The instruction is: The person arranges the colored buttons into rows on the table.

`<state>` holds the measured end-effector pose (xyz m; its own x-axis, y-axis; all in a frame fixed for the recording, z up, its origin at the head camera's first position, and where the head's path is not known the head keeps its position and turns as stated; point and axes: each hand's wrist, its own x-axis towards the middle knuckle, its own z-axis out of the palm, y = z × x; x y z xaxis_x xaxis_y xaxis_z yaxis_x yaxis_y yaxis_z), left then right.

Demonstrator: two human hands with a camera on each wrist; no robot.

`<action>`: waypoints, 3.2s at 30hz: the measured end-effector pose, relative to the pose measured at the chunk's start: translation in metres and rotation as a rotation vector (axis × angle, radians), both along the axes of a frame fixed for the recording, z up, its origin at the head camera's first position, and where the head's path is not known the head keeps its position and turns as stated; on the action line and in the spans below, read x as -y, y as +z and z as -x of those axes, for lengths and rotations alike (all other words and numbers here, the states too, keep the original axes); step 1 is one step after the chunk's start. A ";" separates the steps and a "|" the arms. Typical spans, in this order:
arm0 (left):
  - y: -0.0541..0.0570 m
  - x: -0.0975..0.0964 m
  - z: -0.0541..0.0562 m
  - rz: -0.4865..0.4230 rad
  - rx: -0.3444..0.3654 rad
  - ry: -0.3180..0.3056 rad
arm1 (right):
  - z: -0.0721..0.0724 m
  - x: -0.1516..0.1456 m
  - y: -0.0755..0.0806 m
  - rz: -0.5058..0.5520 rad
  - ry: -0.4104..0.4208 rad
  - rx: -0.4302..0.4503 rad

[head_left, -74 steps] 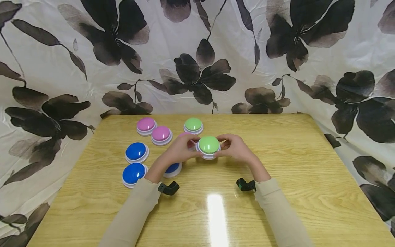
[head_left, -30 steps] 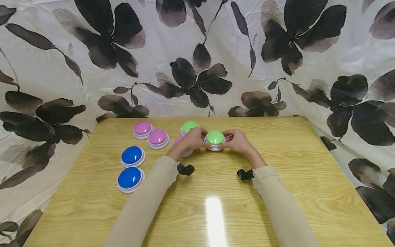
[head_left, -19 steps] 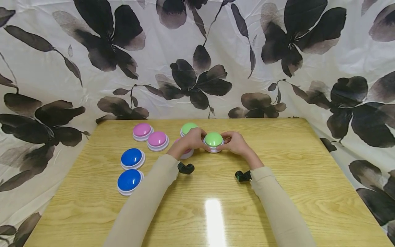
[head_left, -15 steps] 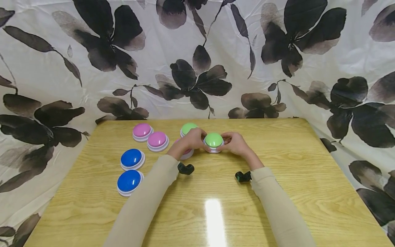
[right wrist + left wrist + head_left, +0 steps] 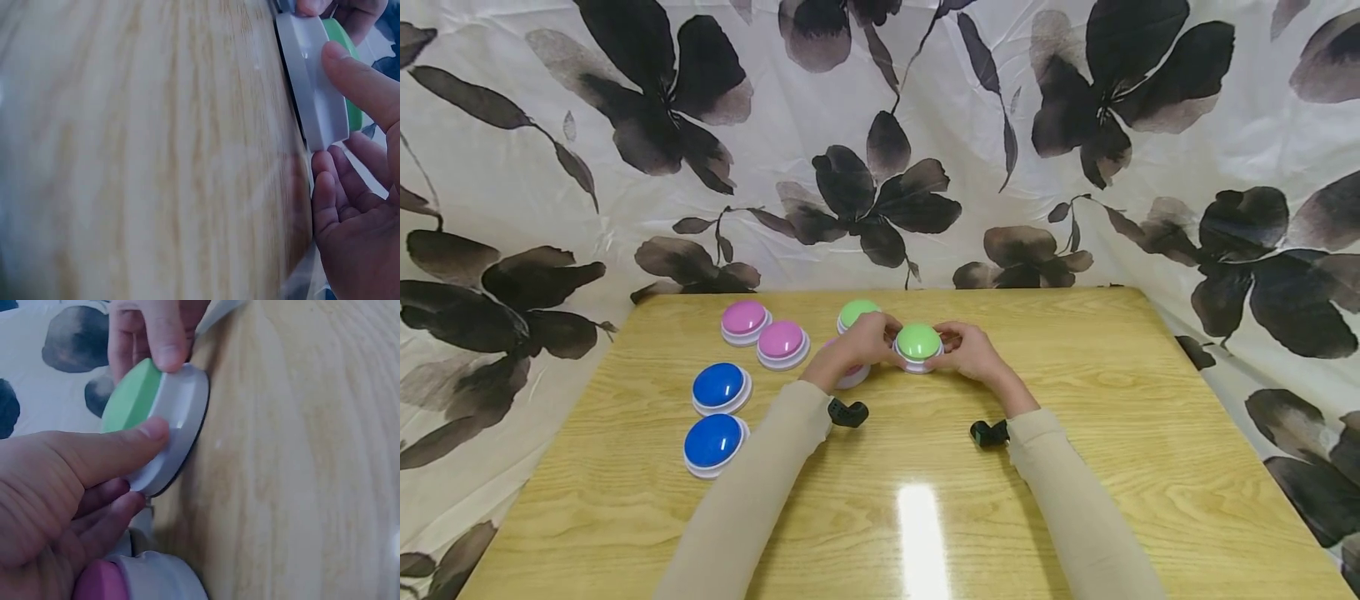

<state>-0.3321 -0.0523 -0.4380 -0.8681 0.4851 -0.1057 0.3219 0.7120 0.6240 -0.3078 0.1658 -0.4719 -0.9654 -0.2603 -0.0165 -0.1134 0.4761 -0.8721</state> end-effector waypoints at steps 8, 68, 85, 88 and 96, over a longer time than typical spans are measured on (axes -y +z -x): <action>0.002 0.009 0.006 -0.042 0.021 -0.032 | -0.001 0.002 -0.002 0.014 -0.001 -0.011; 0.006 0.124 -0.033 0.040 -0.009 0.041 | -0.025 0.120 0.004 -0.115 0.099 -0.191; -0.004 0.118 -0.032 0.008 -0.070 0.055 | -0.020 0.121 0.002 -0.014 0.134 -0.120; -0.004 0.118 -0.032 -0.007 -0.064 0.062 | -0.020 0.120 0.002 -0.004 0.140 -0.111; -0.007 0.120 -0.032 -0.064 -0.038 0.091 | -0.020 0.117 0.004 0.051 0.150 -0.081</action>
<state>-0.3006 -0.1727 -0.4454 -0.9117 0.4085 -0.0436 0.2817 0.6988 0.6575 -0.2875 0.0487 -0.4679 -0.9131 -0.4004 0.0769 -0.2512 0.4039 -0.8796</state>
